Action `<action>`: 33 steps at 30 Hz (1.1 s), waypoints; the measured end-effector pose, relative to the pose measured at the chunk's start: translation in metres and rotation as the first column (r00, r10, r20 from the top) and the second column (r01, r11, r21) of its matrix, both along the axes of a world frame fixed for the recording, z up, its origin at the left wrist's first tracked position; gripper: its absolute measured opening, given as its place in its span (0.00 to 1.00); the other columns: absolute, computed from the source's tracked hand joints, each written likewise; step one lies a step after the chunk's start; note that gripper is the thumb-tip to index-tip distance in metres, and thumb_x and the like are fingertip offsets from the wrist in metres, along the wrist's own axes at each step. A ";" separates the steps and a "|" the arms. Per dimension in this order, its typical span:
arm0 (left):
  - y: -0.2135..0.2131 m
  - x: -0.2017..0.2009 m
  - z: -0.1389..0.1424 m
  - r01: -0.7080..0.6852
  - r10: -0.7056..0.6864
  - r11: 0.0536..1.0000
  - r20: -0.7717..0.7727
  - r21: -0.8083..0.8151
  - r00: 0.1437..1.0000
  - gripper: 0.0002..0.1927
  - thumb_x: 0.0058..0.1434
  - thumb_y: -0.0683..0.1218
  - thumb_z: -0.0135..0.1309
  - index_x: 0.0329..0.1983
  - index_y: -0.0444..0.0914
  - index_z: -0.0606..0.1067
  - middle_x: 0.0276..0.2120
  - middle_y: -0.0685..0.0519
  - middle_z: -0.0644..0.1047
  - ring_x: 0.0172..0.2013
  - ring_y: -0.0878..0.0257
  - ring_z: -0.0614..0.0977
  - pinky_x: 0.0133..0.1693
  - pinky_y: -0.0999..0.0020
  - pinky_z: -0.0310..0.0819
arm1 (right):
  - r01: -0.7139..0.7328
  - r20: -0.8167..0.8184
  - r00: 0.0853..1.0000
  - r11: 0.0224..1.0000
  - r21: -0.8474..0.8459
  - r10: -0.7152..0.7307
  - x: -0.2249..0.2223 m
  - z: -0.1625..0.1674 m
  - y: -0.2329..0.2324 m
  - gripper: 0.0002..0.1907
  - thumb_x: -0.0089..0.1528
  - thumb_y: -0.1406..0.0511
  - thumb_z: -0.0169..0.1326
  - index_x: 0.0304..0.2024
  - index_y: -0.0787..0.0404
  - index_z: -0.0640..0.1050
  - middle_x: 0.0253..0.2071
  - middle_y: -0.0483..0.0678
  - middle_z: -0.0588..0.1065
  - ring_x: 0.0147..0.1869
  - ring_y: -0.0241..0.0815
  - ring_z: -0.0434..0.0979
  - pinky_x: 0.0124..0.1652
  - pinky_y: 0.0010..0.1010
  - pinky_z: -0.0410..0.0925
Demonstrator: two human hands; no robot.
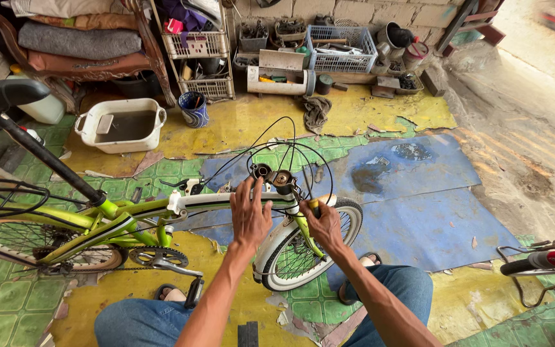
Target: The person uses a screwdriver to loosen and remove the handlebar stem from a green bicycle. They then place the screwdriver in a toolbox and open a tool kit on a nearby sofa.
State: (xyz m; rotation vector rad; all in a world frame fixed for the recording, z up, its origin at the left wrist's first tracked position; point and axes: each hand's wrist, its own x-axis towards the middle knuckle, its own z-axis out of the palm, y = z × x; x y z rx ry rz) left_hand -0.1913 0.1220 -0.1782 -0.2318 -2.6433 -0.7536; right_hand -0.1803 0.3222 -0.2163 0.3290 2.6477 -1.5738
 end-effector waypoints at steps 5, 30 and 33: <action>-0.005 -0.035 0.037 0.019 0.054 0.929 0.185 -0.370 0.981 0.37 0.56 0.43 0.59 0.71 0.48 0.66 0.74 0.39 0.51 0.72 0.40 0.52 0.67 0.29 0.42 | -0.073 -0.102 0.992 0.997 -0.024 0.070 0.021 0.007 -0.001 0.21 0.65 0.51 0.56 0.43 0.61 0.84 0.18 0.41 0.70 0.21 0.32 0.63 0.23 0.32 0.58; -0.018 -0.092 -0.029 -0.141 0.118 0.937 0.090 0.318 0.989 0.15 0.62 0.39 0.52 0.52 0.34 0.73 0.54 0.40 0.76 0.57 0.47 0.76 0.60 0.54 0.69 | -0.086 -0.003 0.996 0.984 -0.154 0.087 -0.023 -0.043 0.019 0.23 0.64 0.50 0.55 0.41 0.63 0.85 0.15 0.40 0.68 0.16 0.30 0.62 0.18 0.31 0.56; -0.015 -0.114 -0.033 -0.217 0.119 0.844 0.224 0.490 0.967 0.13 0.64 0.41 0.50 0.51 0.35 0.74 0.47 0.42 0.80 0.49 0.50 0.82 0.52 0.58 0.75 | -0.096 -0.002 0.995 0.990 -0.107 0.096 -0.037 -0.048 0.027 0.23 0.64 0.50 0.54 0.42 0.62 0.85 0.14 0.41 0.68 0.15 0.31 0.60 0.19 0.30 0.54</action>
